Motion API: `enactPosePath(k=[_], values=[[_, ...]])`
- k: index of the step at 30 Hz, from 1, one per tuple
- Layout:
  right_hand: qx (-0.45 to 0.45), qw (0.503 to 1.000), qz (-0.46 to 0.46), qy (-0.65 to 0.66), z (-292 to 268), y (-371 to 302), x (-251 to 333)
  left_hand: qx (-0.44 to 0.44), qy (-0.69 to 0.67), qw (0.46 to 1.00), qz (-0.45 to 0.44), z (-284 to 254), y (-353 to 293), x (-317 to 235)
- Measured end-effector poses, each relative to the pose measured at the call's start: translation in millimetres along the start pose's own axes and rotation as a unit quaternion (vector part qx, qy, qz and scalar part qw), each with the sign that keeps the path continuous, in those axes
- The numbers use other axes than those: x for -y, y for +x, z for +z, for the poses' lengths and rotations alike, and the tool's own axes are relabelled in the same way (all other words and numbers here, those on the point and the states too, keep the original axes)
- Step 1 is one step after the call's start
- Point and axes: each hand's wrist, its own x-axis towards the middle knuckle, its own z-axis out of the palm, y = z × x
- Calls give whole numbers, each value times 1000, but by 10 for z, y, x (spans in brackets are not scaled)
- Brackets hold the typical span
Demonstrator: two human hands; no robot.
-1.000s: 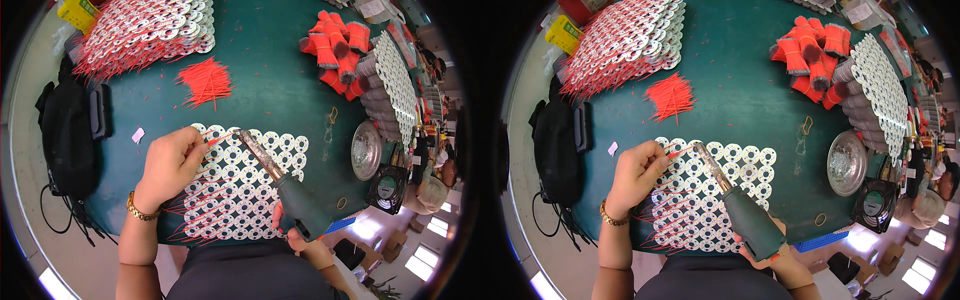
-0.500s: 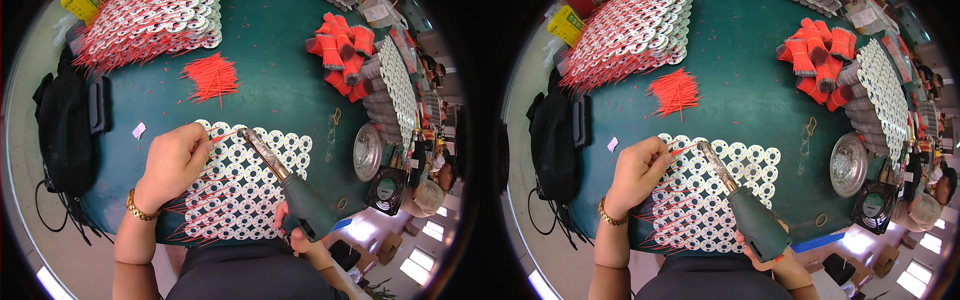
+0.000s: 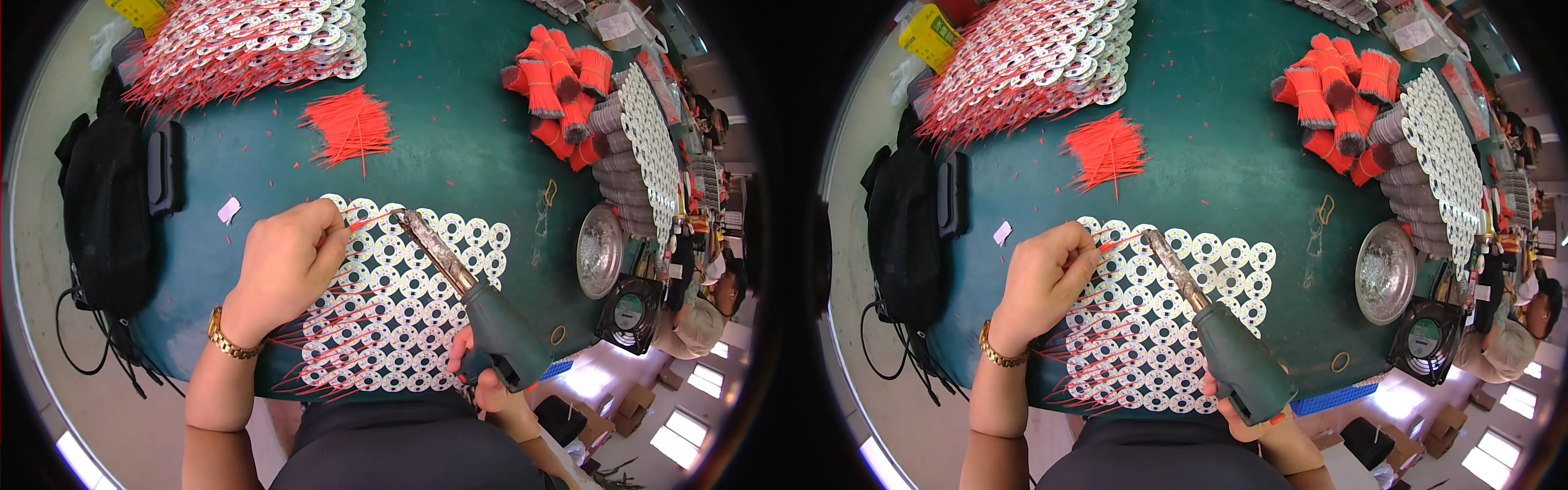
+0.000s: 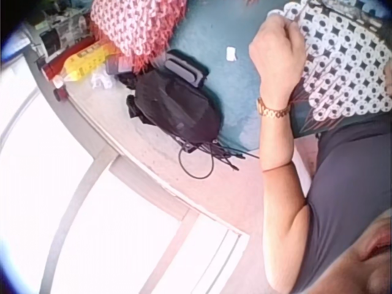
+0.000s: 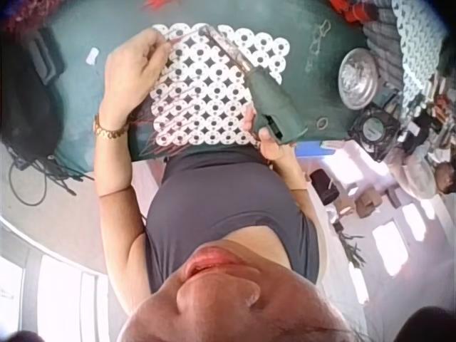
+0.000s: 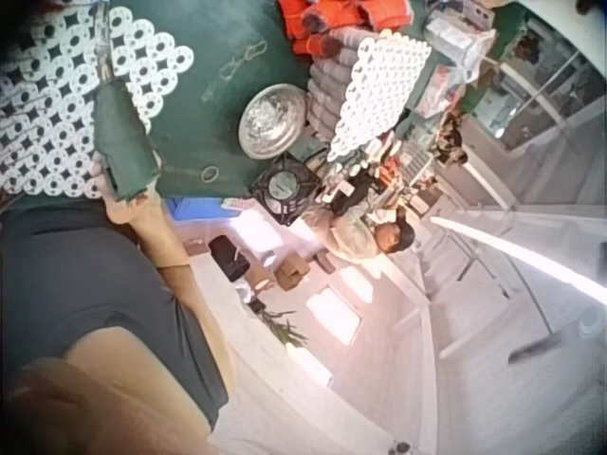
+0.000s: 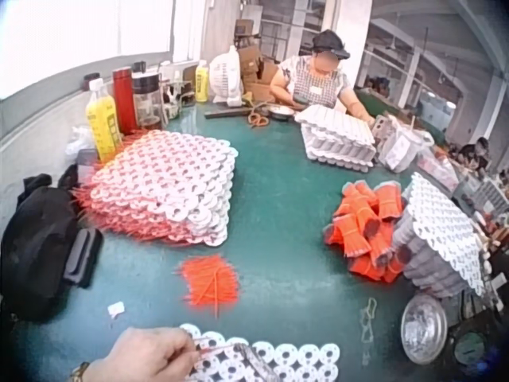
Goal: The person solders red wires onto circular LED boards on a panel, placing each wire by hand and attaching it with a soldering gun.
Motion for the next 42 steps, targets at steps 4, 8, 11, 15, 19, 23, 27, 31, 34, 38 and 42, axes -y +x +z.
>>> enactPosePath(k=[4,8,11,15,19,23,27,31,34,38,42], values=[[4,1000,8,15,-16,-13,-10,-20,26,999,21,33,1,-8],[48,998,10,25,-34,-26,-63,-21,30,999,17,25,-17,5],[50,998,-7,31,-56,-31,-103,-21,33,999,22,41,-20,7],[54,998,-6,26,-71,-41,-108,-20,34,999,21,32,-22,5],[56,995,3,77,-113,-90,-214,-17,33,999,17,31,-21,-1],[59,994,17,85,-147,-100,-256,-19,33,999,19,33,-18,-4],[33,998,-28,46,-36,-70,-130,-18,36,999,17,31,-24,-4],[37,998,-21,51,-41,-70,-132,-18,38,999,15,31,-20,-11],[15,998,-1,55,-42,-62,-114,-17,35,999,13,40,-12,-22],[33,998,23,56,-62,-41,-106,-17,39,999,13,37,-16,-36],[-4,1000,0,16,21,-26,-14,-17,41,999,12,40,-24,-29]])
